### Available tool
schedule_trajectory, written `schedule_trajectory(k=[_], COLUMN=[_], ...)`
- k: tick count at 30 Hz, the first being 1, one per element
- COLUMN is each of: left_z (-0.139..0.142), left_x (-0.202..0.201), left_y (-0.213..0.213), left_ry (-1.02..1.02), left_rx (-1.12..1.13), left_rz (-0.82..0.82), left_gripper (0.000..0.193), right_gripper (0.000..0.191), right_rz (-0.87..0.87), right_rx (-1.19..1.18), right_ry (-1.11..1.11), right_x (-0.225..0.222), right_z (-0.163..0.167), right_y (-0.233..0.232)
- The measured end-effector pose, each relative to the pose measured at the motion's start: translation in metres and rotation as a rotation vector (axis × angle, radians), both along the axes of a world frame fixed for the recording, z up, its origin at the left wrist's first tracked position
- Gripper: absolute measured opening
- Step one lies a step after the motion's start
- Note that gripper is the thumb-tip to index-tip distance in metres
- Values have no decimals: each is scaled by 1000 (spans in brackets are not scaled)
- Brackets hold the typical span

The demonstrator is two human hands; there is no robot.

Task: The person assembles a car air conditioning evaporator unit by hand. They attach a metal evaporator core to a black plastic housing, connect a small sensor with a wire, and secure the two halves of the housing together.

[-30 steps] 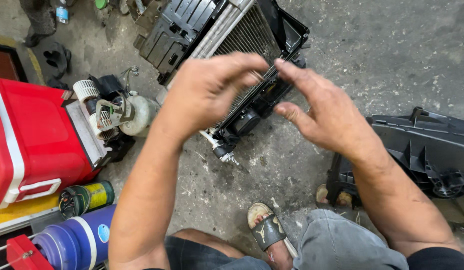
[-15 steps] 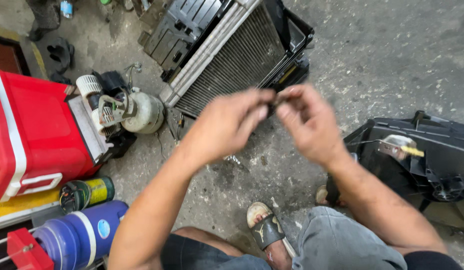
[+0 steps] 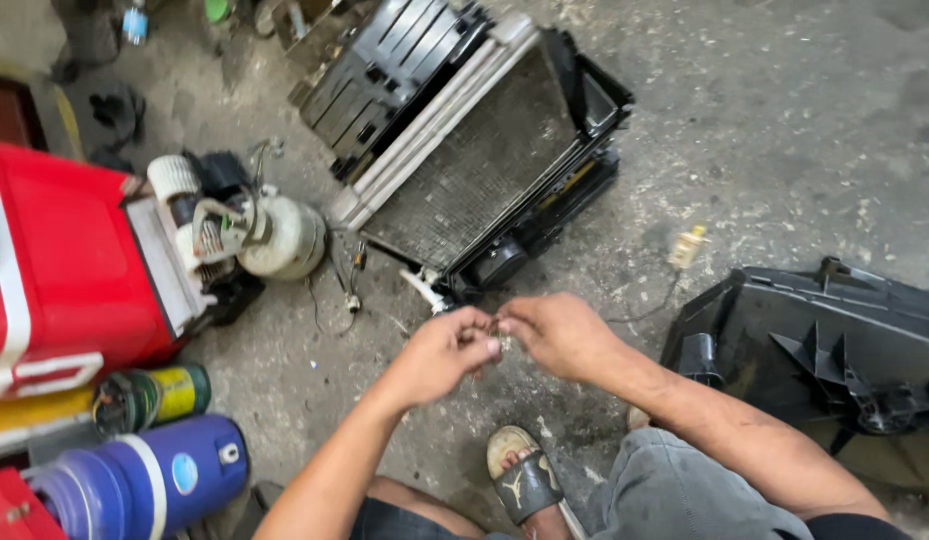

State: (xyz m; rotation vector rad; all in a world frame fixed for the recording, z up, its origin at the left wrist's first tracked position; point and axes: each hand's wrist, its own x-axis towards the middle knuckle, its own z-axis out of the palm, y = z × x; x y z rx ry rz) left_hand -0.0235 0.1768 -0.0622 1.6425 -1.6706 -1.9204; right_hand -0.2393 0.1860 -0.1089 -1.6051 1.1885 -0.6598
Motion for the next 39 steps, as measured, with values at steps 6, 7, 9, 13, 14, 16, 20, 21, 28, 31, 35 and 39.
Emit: schedule_trajectory(k=[6, 7, 9, 13, 14, 16, 20, 21, 28, 31, 35, 39], left_z=[-22, -23, -23, -25, -25, -22, -4, 4, 56, 68, 76, 80], left_x=[11, 10, 5, -2, -3, -3, -2, -3, 7, 12, 9, 0], left_y=[-16, -18, -22, -28, -29, -32, -36, -37, -66, -104, -170, -186], left_ry=[229, 237, 243, 280, 303, 339, 289, 201, -449, -531, -613, -877], left_rx=[132, 141, 140, 120, 117, 98, 11, -47, -1011, -1316, -1392, -708], left_rz=[155, 173, 158, 117, 125, 109, 27, -3, -70, -4, -79, -239], left_gripper=[34, 32, 28, 24, 24, 23, 18, 19, 31, 31, 58, 62], right_gripper=[24, 25, 24, 22, 22, 23, 26, 28, 25, 22, 21, 26], right_rz=[-68, -72, -90, -99, -92, -75, -5, -1, 38, 66, -77, -412], right_rx=[62, 82, 111, 102, 99, 93, 144, 181, 432, 339, 435, 218], right_ry=[-8, -5, 7, -3, -30, -86, -278, -263, -479, -487, -609, -552], right_x=[-8, -10, -11, -12, -11, -11, -9, -9, -11, -14, -32, -84], right_z=[15, 16, 17, 15, 14, 14, 11, 9, -30, -45, -42, -12], right_y=[-6, -7, -7, -8, -8, -9, -12, -13, -15, -14, -22, -39])
